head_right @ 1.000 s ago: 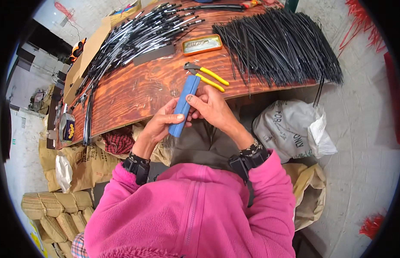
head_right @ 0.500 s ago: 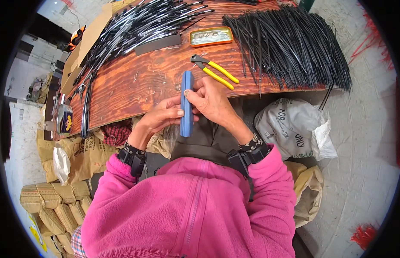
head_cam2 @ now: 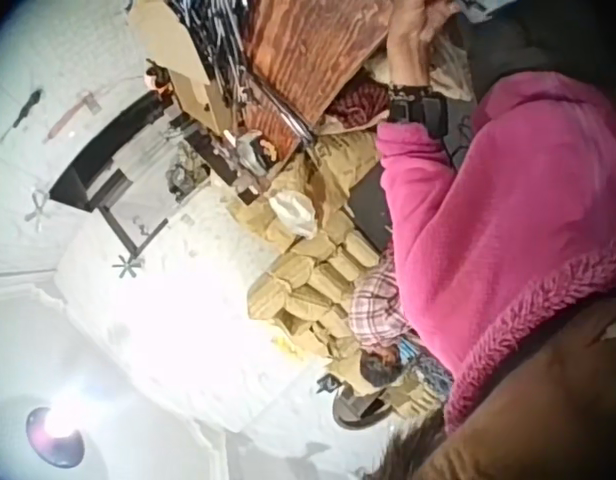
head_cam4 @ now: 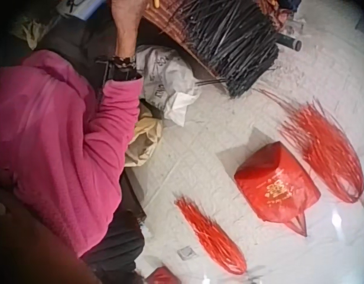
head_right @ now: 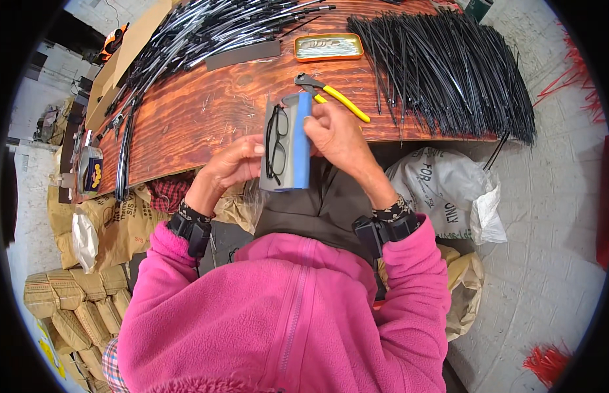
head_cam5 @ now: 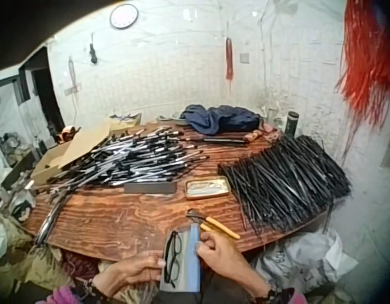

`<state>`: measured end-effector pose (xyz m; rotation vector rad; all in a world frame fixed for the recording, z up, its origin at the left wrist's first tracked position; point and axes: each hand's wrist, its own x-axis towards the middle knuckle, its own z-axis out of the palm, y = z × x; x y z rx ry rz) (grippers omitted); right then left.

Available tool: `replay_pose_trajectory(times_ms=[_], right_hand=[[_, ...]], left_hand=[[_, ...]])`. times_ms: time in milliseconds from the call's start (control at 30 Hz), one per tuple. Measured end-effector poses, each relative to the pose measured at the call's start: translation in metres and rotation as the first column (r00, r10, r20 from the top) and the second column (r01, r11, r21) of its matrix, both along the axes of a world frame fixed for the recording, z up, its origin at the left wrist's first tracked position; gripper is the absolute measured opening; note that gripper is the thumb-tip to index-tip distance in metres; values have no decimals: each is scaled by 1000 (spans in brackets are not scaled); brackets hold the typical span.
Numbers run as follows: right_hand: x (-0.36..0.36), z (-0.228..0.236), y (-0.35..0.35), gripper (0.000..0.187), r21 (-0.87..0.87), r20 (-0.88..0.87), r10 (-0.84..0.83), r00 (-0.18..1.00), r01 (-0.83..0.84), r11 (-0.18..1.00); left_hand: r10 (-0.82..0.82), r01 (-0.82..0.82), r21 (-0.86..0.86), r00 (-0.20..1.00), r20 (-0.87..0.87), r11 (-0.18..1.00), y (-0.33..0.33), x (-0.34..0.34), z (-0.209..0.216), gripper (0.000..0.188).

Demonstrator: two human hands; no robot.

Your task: Bundling and securing black plastic ties or rods at a production workbench using pliers.

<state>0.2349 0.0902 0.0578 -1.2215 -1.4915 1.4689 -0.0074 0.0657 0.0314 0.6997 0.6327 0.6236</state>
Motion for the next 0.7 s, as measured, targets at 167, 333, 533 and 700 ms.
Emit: replay_pose_trajectory(times_ms=[167, 333, 533, 700], right_hand=[[5, -4, -10, 29, 535, 348, -314, 883, 88, 840], [-9, 5, -17, 19, 847, 296, -458, 838, -9, 531], [-22, 4, -13, 20, 462, 470, -87, 879, -161, 872], [-21, 1, -11, 17, 401, 334, -165, 928, 19, 916]], left_hand=[[130, -123, -106, 990, 56, 987, -2, 6, 10, 44], [128, -127, -29, 991, 23, 991, 3, 10, 5, 51], [139, -135, 45, 986, -88, 990, 1, 13, 18, 47], [156, -153, 37, 984, -89, 987, -2, 7, 9, 49]])
